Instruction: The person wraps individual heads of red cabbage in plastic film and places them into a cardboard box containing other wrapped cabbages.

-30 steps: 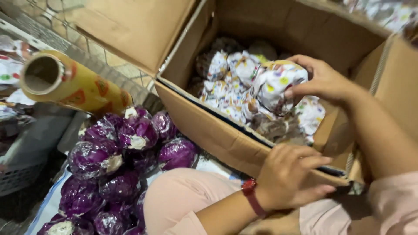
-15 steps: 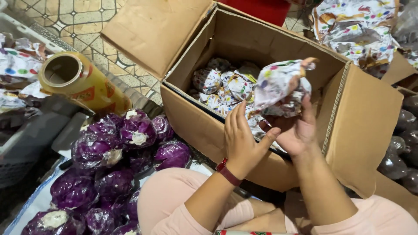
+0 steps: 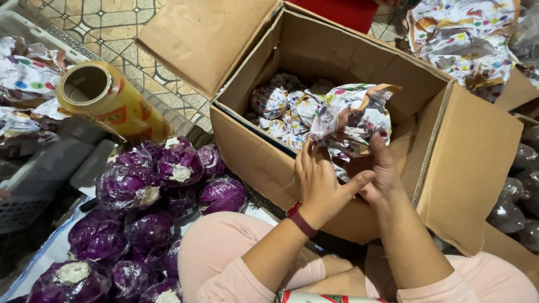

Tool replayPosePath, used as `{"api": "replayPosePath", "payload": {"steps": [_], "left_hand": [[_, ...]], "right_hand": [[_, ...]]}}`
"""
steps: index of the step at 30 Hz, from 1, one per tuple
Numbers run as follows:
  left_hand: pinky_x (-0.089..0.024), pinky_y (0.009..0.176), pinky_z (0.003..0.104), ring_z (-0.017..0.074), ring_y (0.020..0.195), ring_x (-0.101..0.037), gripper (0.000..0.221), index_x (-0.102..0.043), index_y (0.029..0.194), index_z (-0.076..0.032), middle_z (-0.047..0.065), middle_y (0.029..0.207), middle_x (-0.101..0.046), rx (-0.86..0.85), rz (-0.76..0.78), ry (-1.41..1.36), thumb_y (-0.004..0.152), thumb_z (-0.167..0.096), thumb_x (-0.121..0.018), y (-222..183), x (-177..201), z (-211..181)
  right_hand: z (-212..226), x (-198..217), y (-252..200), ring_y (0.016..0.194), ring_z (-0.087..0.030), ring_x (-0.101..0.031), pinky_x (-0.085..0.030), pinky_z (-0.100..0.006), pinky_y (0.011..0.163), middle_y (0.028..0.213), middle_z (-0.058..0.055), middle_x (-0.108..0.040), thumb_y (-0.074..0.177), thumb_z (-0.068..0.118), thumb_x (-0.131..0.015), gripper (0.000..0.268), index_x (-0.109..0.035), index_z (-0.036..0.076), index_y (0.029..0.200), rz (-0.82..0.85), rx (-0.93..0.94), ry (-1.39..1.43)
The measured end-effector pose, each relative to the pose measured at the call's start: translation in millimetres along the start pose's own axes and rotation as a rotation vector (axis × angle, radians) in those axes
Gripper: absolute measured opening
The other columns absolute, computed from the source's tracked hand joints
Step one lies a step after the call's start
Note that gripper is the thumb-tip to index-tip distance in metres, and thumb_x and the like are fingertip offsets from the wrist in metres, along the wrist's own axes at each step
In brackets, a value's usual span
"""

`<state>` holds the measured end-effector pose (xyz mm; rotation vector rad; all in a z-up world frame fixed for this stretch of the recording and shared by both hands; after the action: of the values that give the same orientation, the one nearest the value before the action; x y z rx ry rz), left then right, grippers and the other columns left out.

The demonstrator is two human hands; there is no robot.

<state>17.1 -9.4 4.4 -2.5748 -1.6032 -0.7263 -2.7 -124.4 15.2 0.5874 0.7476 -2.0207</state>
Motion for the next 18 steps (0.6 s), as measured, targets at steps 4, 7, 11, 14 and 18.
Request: {"api": "replayPosePath", "payload": {"steps": [4,7,11,14,18], "left_hand": [[-0.008,0.118,0.066,0.0526,0.144,-0.037,0.117,-0.051,0.128,0.022,0.044,0.125,-0.059,0.178,0.134,-0.038,0.070,-0.079,-0.059,15,48,-48],[-0.042,0.114,0.044,0.0364,0.126,-0.063,0.122,-0.067,0.118,0.011,0.029,0.119,-0.070,0.652,0.546,-0.091,0.055,-0.093,-0.048,13,50,-44],[-0.060,0.076,0.050,0.0473,0.089,-0.074,0.091,-0.052,0.109,0.014,0.033,0.087,-0.070,-0.008,-0.133,-0.140,0.064,-0.058,-0.085,1,33,-20],[-0.059,0.073,0.043,0.0363,0.084,-0.073,0.073,-0.053,0.107,0.006,0.024,0.085,-0.072,0.052,-0.083,-0.390,0.063,-0.039,-0.090,-5,7,3],[-0.059,0.074,0.033,0.0194,0.080,-0.071,0.077,-0.050,0.117,-0.003,0.012,0.089,-0.074,0.193,-0.016,-0.748,0.056,-0.009,-0.097,-6,-5,6]], "right_hand": [[-22,63,19,0.122,-0.035,-0.064,-0.038,-0.062,0.118,0.133,-0.017,-0.066,0.091,0.032,-0.068,0.053,-0.059,0.006,0.137,-0.009,0.022,-0.058],[-20,53,13,0.117,-0.034,-0.067,-0.049,-0.060,0.108,0.126,-0.016,-0.068,0.085,0.022,-0.072,0.052,-0.058,0.006,0.133,0.064,0.034,-0.201],[-19,93,-7,0.116,-0.037,-0.067,-0.054,-0.062,0.098,0.124,-0.019,-0.068,0.079,0.016,-0.073,0.058,-0.057,0.006,0.134,0.104,0.040,-0.242],[-7,121,-25,0.104,-0.030,-0.068,-0.052,-0.040,0.099,0.104,-0.015,-0.070,0.090,0.019,-0.068,0.031,-0.062,0.010,0.119,0.116,0.045,-0.165],[33,64,-65,0.120,-0.025,-0.053,-0.044,-0.045,0.107,0.127,-0.012,-0.055,0.066,0.052,-0.077,0.089,-0.054,0.009,0.140,0.147,0.187,-0.541]]}}
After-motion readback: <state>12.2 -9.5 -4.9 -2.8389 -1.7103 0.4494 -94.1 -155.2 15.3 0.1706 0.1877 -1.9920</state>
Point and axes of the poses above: each hand's wrist, its own y-axis towards the middle knuckle, its own x-axis out of the back of the hand, z = x × y, the point moved 2 cm from there along y, towards the middle knuckle
